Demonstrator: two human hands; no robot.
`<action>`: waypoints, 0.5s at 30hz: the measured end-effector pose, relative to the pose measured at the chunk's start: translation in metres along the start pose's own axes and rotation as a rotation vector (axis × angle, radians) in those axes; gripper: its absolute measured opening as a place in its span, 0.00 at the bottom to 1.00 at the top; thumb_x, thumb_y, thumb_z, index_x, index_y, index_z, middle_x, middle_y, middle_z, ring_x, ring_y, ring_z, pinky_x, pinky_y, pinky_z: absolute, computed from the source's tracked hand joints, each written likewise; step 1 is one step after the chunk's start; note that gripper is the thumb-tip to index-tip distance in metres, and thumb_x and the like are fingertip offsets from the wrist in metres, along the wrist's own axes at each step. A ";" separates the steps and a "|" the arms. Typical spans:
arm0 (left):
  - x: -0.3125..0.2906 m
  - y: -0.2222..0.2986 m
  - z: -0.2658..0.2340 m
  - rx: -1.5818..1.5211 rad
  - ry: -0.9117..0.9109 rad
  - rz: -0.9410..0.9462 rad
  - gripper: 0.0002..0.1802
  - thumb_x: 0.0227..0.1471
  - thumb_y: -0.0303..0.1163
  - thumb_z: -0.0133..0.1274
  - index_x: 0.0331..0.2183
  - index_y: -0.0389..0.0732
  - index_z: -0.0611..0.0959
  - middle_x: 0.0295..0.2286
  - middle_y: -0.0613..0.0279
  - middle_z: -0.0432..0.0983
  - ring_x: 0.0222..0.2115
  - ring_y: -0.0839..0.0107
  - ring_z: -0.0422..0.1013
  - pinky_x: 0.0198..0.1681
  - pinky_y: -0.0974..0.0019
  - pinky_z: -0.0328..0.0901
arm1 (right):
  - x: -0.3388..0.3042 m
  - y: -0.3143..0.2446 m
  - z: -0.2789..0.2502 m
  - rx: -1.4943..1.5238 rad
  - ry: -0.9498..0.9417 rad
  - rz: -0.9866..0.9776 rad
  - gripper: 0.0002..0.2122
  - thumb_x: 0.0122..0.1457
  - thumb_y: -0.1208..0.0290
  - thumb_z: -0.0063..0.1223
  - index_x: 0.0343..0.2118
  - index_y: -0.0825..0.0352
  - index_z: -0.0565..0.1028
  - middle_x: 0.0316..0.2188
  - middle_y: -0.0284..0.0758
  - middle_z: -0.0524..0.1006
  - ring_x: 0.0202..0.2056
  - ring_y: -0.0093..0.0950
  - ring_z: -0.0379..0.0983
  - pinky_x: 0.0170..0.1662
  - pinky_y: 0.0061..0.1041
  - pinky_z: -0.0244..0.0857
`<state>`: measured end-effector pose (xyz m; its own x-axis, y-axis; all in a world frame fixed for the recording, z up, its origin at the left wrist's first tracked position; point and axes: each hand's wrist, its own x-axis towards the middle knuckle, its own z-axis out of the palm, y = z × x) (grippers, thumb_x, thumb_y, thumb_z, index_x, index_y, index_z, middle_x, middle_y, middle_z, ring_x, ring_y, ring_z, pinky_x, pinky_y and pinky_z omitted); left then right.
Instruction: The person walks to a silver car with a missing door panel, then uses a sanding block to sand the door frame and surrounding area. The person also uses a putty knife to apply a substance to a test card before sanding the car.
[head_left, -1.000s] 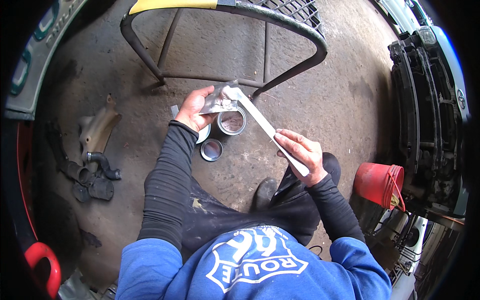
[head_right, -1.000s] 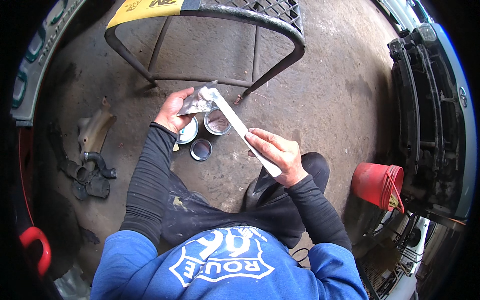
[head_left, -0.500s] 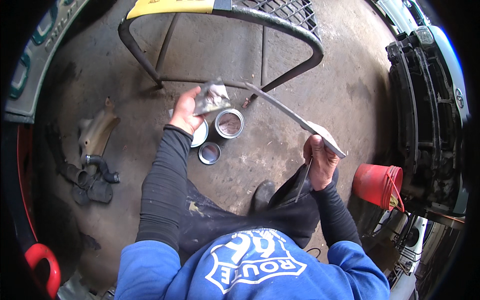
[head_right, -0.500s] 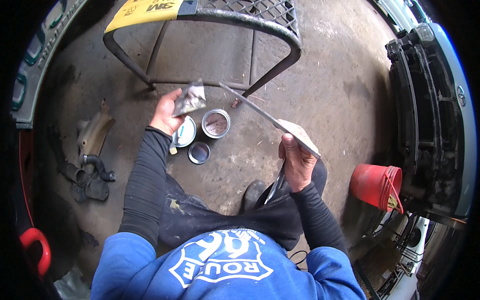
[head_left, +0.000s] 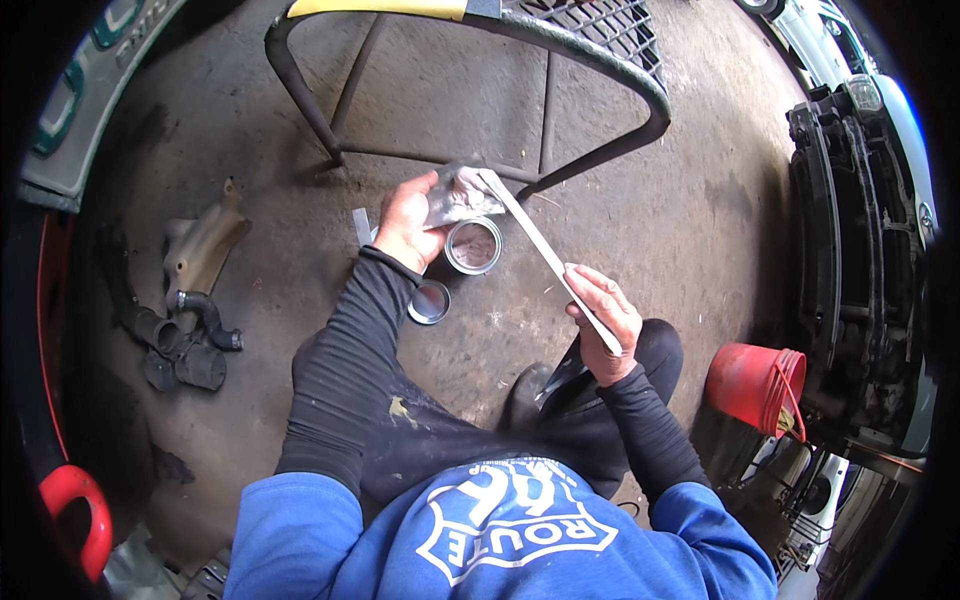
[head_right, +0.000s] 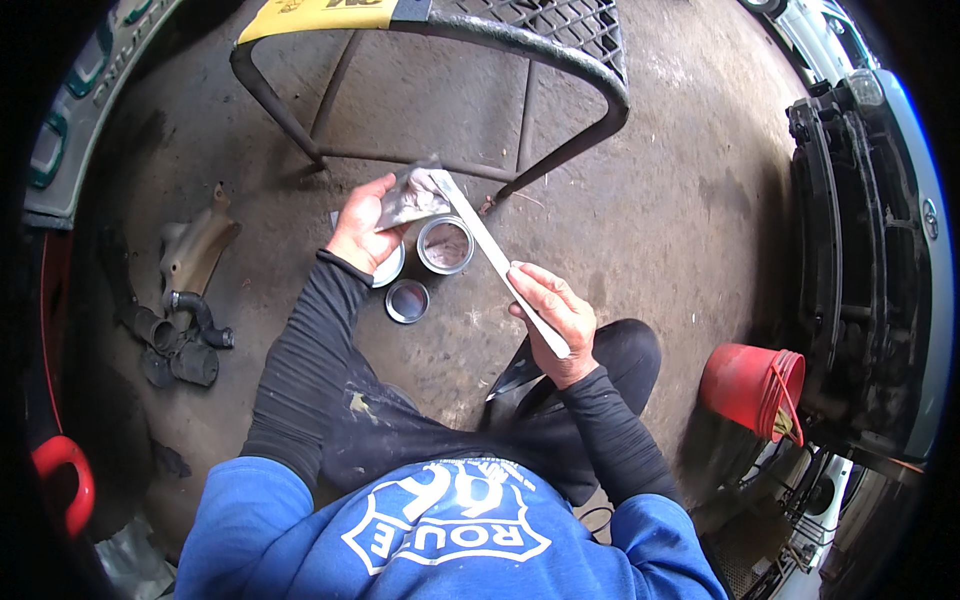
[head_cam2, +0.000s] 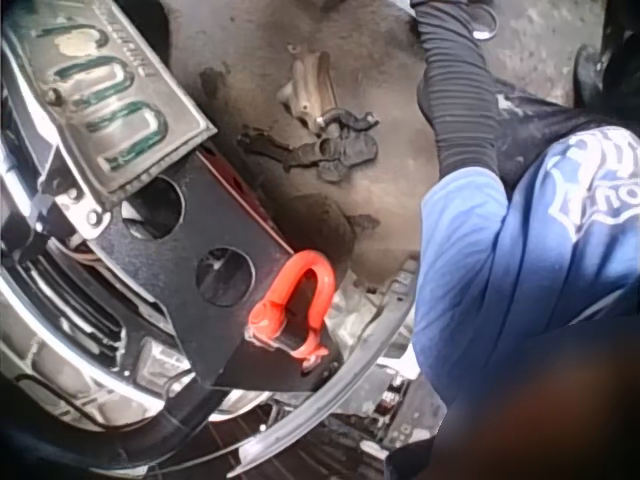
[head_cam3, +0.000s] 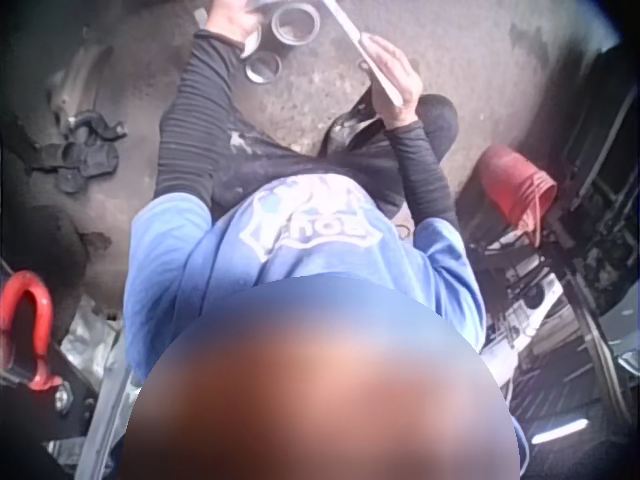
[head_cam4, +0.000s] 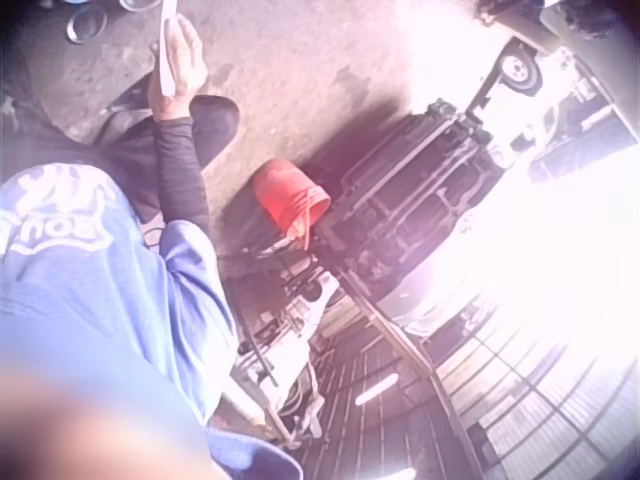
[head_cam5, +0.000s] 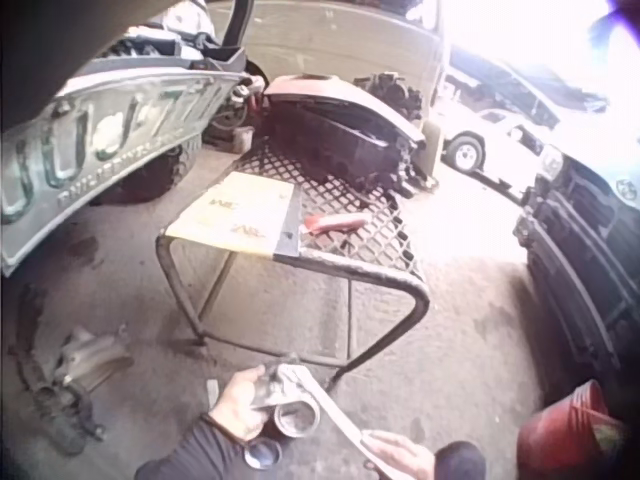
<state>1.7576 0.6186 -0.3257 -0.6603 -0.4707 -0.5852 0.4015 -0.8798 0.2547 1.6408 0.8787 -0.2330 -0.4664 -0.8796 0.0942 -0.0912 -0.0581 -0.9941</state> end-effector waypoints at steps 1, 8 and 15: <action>0.003 0.005 -0.002 -0.008 0.023 -0.002 0.17 0.64 0.32 0.43 0.49 0.31 0.73 0.42 0.46 0.77 0.42 0.55 0.77 0.47 0.47 0.74 | -0.002 -0.003 -0.004 -0.289 -0.016 -0.114 0.15 0.56 0.82 0.58 0.48 0.72 0.80 0.51 0.39 0.77 0.52 0.27 0.75 0.50 0.21 0.73; 0.025 0.043 -0.012 -0.009 0.111 0.366 0.21 0.63 0.39 0.50 0.52 0.37 0.75 0.49 0.53 0.75 0.49 0.60 0.73 0.55 0.53 0.66 | 0.022 0.051 -0.013 -0.095 0.138 0.360 0.12 0.67 0.65 0.54 0.40 0.71 0.81 0.27 0.30 0.77 0.20 0.15 0.64 0.23 0.18 0.58; -0.001 0.023 0.011 0.224 -0.140 0.494 0.30 0.65 0.47 0.49 0.57 0.33 0.69 0.52 0.52 0.71 0.52 0.61 0.70 0.57 0.58 0.66 | 0.052 0.196 0.008 0.415 0.449 0.915 0.10 0.65 0.55 0.53 0.37 0.56 0.73 0.26 0.26 0.77 0.18 0.16 0.63 0.17 0.19 0.53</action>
<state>1.7601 0.5982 -0.3106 -0.5120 -0.8216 -0.2508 0.5502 -0.5379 0.6387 1.6054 0.8176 -0.4229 -0.4919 -0.4240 -0.7604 0.7161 0.2997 -0.6304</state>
